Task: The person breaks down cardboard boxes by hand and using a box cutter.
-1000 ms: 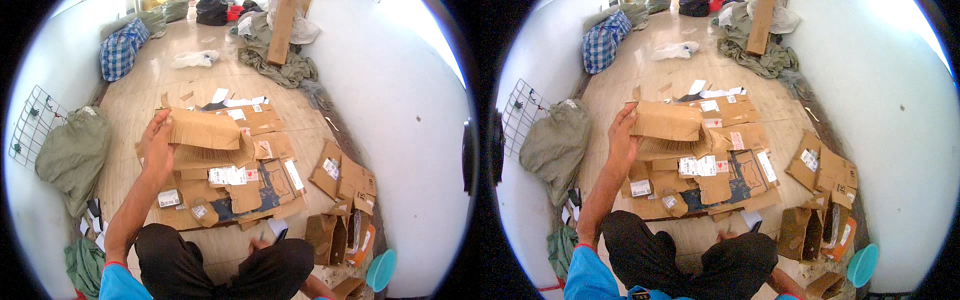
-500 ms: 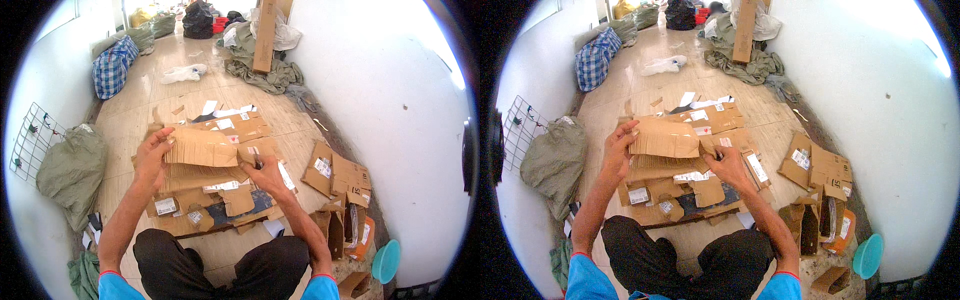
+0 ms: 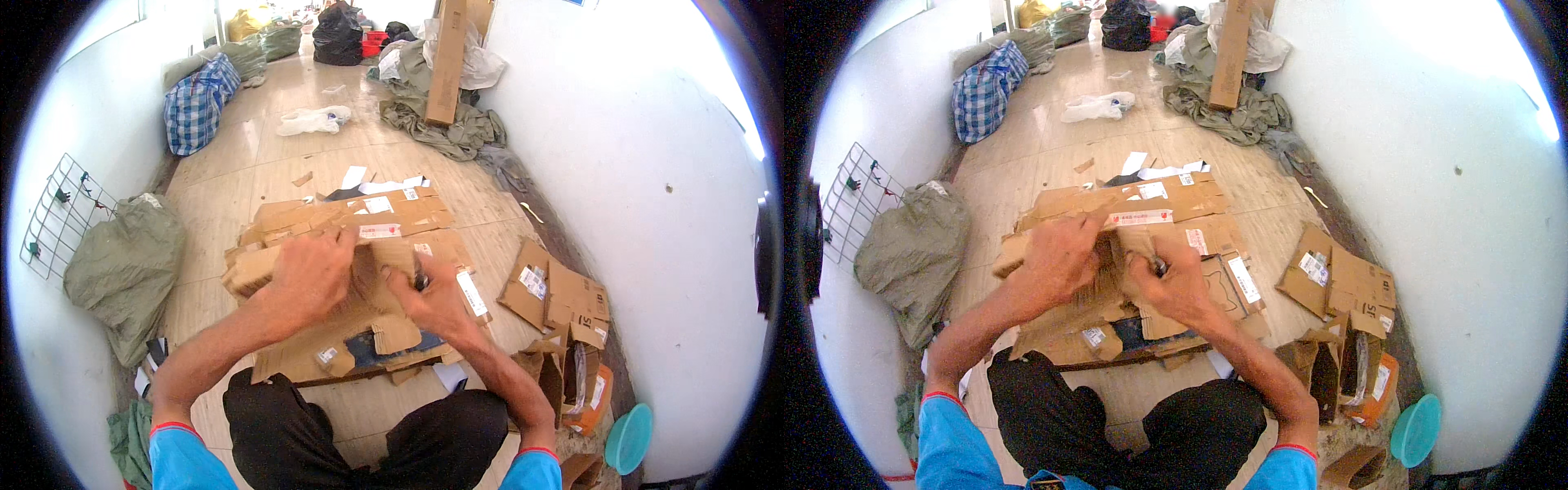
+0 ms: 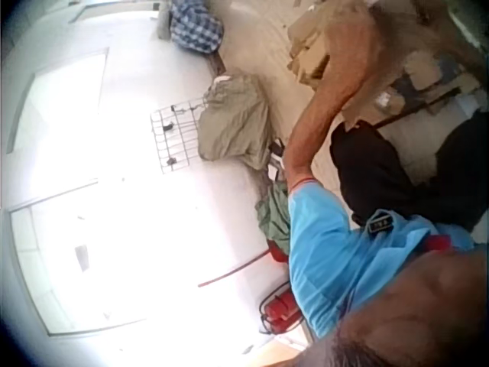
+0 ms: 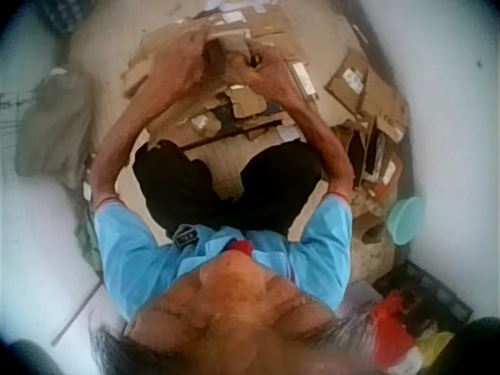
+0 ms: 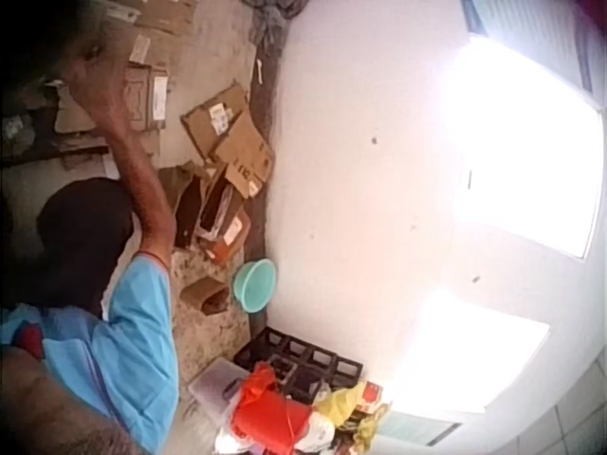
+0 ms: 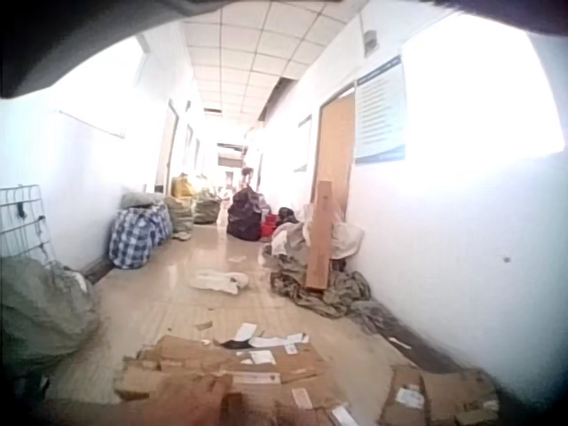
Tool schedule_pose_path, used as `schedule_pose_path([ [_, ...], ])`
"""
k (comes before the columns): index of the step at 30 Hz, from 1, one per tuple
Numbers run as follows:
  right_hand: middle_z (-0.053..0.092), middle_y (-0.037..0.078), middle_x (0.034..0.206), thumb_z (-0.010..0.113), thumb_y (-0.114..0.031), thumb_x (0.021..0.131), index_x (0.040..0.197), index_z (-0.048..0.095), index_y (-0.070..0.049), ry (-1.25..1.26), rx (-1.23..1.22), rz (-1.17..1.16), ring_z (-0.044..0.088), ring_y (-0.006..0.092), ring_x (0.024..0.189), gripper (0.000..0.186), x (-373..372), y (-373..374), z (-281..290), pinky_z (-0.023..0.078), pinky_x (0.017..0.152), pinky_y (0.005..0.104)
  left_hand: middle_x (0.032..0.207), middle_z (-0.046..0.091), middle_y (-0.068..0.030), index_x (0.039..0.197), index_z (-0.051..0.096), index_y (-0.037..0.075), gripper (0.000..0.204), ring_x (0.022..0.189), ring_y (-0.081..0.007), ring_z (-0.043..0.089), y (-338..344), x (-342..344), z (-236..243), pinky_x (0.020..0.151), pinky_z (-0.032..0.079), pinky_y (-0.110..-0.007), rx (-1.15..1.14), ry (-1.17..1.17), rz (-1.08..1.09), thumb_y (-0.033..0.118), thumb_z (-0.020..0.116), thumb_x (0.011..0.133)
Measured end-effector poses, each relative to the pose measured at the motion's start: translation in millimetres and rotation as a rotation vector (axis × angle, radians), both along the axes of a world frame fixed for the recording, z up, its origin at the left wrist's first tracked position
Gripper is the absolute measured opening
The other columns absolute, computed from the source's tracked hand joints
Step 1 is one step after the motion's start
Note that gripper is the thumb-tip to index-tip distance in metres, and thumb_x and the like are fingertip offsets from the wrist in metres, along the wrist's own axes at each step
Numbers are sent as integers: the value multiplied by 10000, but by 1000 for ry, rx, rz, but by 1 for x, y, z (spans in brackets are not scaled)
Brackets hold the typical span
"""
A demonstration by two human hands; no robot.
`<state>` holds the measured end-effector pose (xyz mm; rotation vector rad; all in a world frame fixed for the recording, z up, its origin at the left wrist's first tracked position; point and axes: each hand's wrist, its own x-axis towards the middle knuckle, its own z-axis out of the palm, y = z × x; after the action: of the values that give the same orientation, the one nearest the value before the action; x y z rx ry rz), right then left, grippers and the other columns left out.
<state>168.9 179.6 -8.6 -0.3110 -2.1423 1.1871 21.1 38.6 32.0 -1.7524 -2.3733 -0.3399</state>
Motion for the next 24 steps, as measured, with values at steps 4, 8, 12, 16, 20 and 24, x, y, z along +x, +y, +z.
schedule_pose_path([
  [4, 655, 95, 746, 666, -85, 856, 989, 686, 30, -11, 142, 112, 569, 114, 655, 177, 21, 2, -3, 463, 587, 298, 942, 683, -156, 1218, 600, 31, 507, 870, -369, 667, -8, -10, 10, 750, 539, -438, 13, 35, -157, 26, 644, 713],
  [8, 683, 101, 809, 698, -76, 849, 990, 697, 7, 41, 152, 242, 623, 149, 700, 164, 48, -5, 14, 481, 614, 314, 1042, 694, -138, 1151, 612, 31, 485, 910, -329, 680, -42, -18, 12, 716, 544, -402, 182, 61, -423, 16, 674, 670],
  [12, 694, 97, 829, 735, -134, 846, 992, 703, 5, 24, 80, 271, 644, 174, 727, 203, 59, -7, 8, 498, 647, 321, 1061, 692, -121, 1126, 615, 34, 459, 919, -322, 678, -57, -24, 14, 717, 543, -393, 172, -4, -491, 9, 670, 672],
  [16, 686, 118, 869, 764, -188, 823, 1089, 675, 16, -309, -129, 70, 645, 191, 763, 347, 48, -11, 33, 507, 677, 322, 917, 688, -112, 995, 622, 9, 307, 837, -290, 688, -51, -8, 31, 693, 545, -363, -15, 59, -266, 0, 668, 692],
  [20, 639, 153, 1081, 811, -304, 722, 1322, 517, -31, -166, 318, -143, 668, 325, 895, 722, 30, -2, 41, 541, 725, 429, 801, 666, -122, 897, 613, -7, 196, 764, -250, 694, -25, -6, 5, 646, 543, -341, -130, 368, -194, 28, 677, 715],
  [24, 673, 168, 957, 803, -267, 710, 1142, 622, 16, -411, 405, -2, 673, 324, 839, 548, 9, -3, 52, 538, 739, 409, 814, 684, -156, 914, 624, -28, 207, 759, -251, 709, -12, 10, 3, 618, 545, -334, -258, 411, -224, 66, 682, 739],
])
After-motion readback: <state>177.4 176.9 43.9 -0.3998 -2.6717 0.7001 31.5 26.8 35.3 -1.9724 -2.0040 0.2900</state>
